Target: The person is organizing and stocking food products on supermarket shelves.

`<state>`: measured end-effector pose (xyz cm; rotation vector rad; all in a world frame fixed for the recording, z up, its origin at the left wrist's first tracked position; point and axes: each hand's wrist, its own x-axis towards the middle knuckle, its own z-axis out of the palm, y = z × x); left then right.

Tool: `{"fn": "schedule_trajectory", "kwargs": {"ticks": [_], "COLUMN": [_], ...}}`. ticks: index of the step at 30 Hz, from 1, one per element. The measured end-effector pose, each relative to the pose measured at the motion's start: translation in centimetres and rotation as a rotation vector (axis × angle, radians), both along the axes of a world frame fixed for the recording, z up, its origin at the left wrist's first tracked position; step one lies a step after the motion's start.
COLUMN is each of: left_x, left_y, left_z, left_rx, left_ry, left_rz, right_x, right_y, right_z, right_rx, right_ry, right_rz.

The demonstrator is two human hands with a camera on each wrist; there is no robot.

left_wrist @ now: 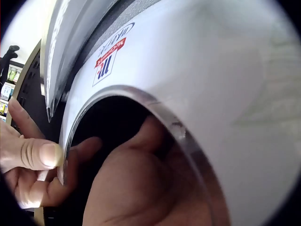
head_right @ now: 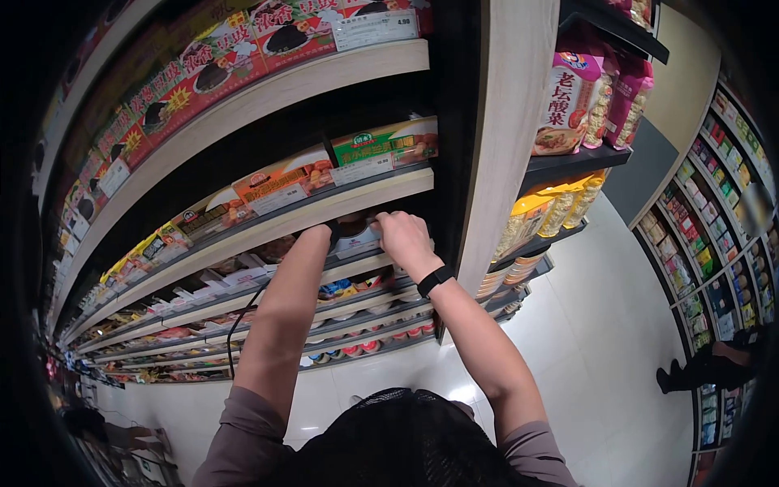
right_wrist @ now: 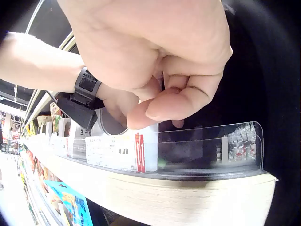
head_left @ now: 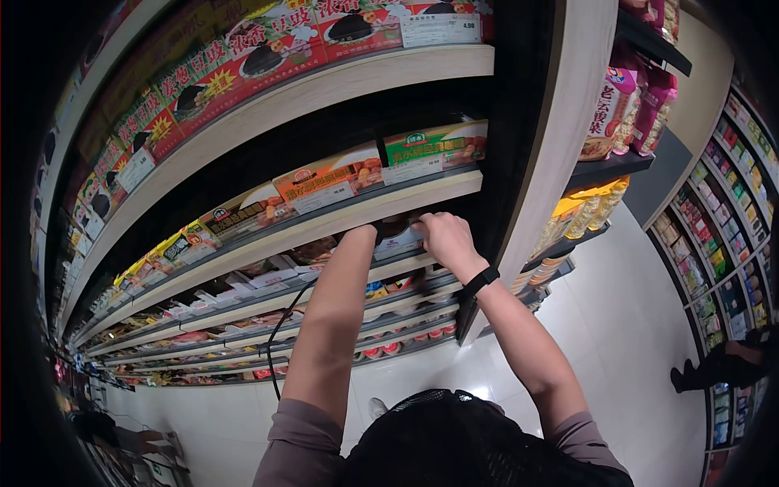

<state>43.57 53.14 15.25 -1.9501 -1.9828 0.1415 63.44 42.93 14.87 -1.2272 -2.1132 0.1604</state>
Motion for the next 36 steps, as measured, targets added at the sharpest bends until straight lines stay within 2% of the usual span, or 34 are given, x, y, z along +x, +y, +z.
{"fn": "schedule_trajectory", "kwargs": {"ticks": [17,24,28,32,33,36], "left_x": [-0.5,-1.1,-2.0,-1.3,-1.0,-0.2], "left_y": [0.2,-0.8,-2.7,-6.9,-8.2,-10.8], "left_z": [0.2,-0.9,-1.4,1.8,2.3,4.2], "left_rx": [0.055,0.102,0.002,-0.233,-0.131,-0.111], "left_ry": [-0.125,-0.278,-0.543,-0.732,-0.698,-0.730], "left_rz": [-0.063,-0.187,-0.318,-0.196,-0.216,-0.186], "right_x": [-0.3,-0.3,-0.5,-0.9,-1.2,-2.0], "right_y": [0.0,-0.3,-0.6,-1.1,-1.2,-1.9], "right_z": [0.3,0.7,0.9,0.8,0.9,0.5], "right_rx": [-0.004,0.008,0.008,-0.023,-0.030,-0.025], "right_ry": [-0.001,-0.015,-0.031,-0.002,0.007,0.123], "right_rz": [-0.042,-0.048,-0.055,-0.075,-0.077,-0.080]}}
